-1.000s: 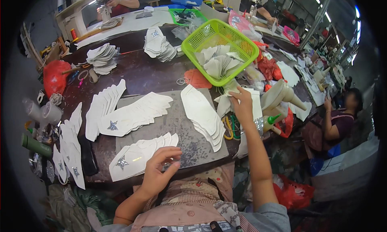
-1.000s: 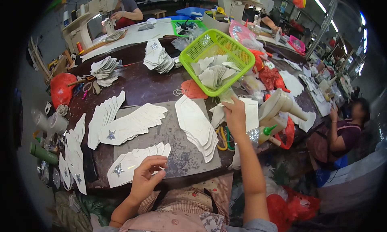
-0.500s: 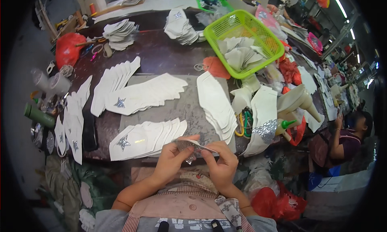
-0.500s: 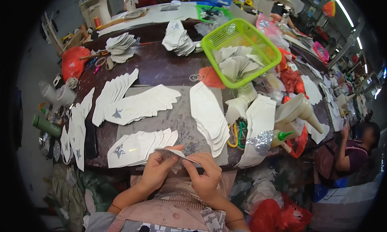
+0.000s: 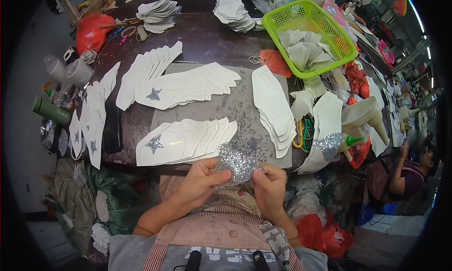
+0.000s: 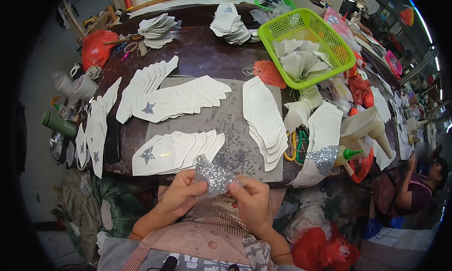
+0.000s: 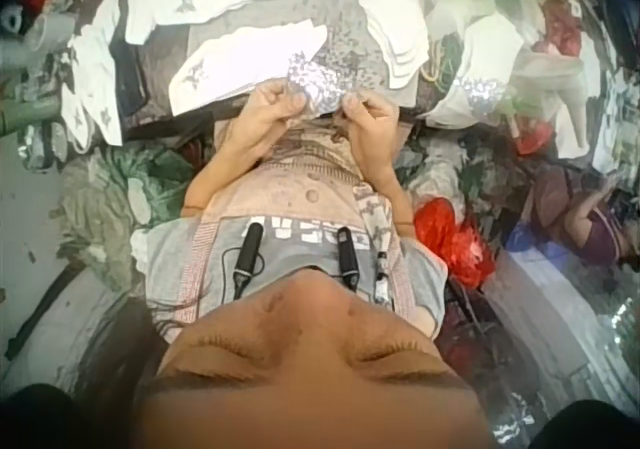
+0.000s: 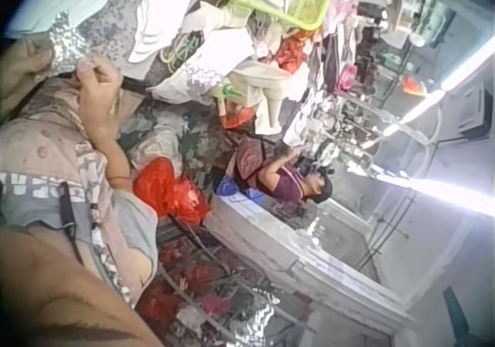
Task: The person places a silver star-shaped sequin onto a white fabric piece and presses it down. They repeat this process for multiple fabric pieces, stacking the finished items on the table.
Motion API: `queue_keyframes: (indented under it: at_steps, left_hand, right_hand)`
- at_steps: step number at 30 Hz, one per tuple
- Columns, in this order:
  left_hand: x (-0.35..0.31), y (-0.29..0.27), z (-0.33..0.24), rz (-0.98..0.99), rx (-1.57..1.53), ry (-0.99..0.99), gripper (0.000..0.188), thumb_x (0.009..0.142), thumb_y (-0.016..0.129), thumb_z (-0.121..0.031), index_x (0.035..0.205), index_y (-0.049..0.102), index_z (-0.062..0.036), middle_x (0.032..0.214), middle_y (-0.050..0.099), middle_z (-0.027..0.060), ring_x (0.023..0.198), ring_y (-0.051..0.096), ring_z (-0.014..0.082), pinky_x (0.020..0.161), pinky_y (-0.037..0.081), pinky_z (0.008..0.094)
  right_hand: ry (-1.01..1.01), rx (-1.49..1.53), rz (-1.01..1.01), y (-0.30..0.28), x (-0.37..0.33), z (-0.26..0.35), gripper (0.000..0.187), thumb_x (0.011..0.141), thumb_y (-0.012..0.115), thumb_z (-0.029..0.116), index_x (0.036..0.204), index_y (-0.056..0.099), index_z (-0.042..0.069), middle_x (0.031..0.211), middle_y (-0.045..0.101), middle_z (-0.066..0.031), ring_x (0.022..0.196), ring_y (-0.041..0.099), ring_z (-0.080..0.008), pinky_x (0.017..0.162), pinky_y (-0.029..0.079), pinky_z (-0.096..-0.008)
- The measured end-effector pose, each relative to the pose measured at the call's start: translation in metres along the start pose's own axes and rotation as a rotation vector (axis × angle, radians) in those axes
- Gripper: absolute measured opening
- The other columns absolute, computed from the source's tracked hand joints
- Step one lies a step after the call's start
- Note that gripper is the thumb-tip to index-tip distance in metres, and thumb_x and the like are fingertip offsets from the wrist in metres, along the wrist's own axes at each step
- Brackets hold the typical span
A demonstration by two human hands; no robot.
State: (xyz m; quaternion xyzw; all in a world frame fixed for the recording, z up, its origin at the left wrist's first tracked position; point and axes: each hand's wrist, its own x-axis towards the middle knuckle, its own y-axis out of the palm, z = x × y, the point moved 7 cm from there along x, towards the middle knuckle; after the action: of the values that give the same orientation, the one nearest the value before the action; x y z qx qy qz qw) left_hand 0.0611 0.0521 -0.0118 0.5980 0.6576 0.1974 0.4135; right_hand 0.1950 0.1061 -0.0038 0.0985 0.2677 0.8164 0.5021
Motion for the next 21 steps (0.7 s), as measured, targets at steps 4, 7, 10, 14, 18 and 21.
queue_keyframes:
  at_steps: [4,7,10,14,18,21]
  left_hand:
    - [0.002,0.001,0.004,0.091,-0.106,0.120,0.027,0.084,0.066,-0.003,0.109,0.060,0.0046,0.101,0.067,0.0101,0.091,0.063,0.0139,0.086,0.050,0.0276]
    - [0.000,-0.009,-0.006,0.074,0.113,0.197,0.038,0.081,0.069,-0.002,0.115,0.054,0.0038,0.098,0.068,0.0095,0.092,0.063,0.0136,0.083,0.050,0.0265]
    - [-0.020,-0.006,-0.023,0.053,0.460,0.241,0.050,0.078,0.072,-0.001,0.121,0.047,0.0021,0.093,0.069,0.0089,0.091,0.063,0.0113,0.079,0.049,0.0235]
    - [-0.033,-0.012,-0.007,0.112,0.826,0.190,0.057,0.080,0.074,-0.013,0.127,0.044,-0.0018,0.098,0.068,0.0116,0.096,0.063,0.0161,0.086,0.047,0.0317]
    - [-0.040,-0.013,-0.059,-0.124,1.290,0.530,0.054,0.079,0.074,-0.017,0.124,0.049,-0.0001,0.109,0.064,0.0126,0.101,0.061,0.0247,0.088,0.046,0.0340]
    - [-0.020,-0.015,-0.116,-0.237,1.735,0.831,0.036,0.082,0.063,-0.009,0.116,0.057,-0.0006,0.110,0.060,0.0169,0.102,0.055,0.0344,0.089,0.042,0.0411]
  right_hand:
    - [0.142,0.228,-0.062,0.007,0.001,-0.019,0.012,0.088,0.061,0.004,0.091,0.064,-0.007,0.091,0.066,-0.0115,0.082,0.060,-0.0142,0.077,0.047,-0.0277]
    - [0.206,0.192,-0.022,0.001,0.003,-0.028,0.015,0.088,0.061,0.006,0.094,0.064,-0.008,0.095,0.066,-0.0121,0.088,0.061,-0.0158,0.082,0.047,-0.0289]
    - [0.073,-0.122,-0.039,0.000,0.006,-0.006,0.018,0.085,0.063,0.005,0.098,0.064,-0.007,0.099,0.066,-0.0115,0.094,0.060,-0.0172,0.086,0.046,-0.0294]
    - [-0.077,-0.634,0.359,0.030,0.002,0.009,0.023,0.080,0.067,0.003,0.101,0.064,-0.006,0.104,0.065,-0.0110,0.100,0.058,-0.0190,0.088,0.044,-0.0300]
    - [0.209,-0.408,0.045,0.004,-0.001,-0.013,0.014,0.081,0.066,0.001,0.095,0.064,-0.003,0.093,0.066,-0.0081,0.082,0.060,-0.0113,0.072,0.048,-0.0240]
    - [0.242,-0.379,0.033,0.002,-0.001,-0.016,0.015,0.083,0.064,-0.001,0.098,0.062,-0.003,0.087,0.065,-0.0051,0.076,0.058,-0.0073,0.067,0.047,-0.0210]
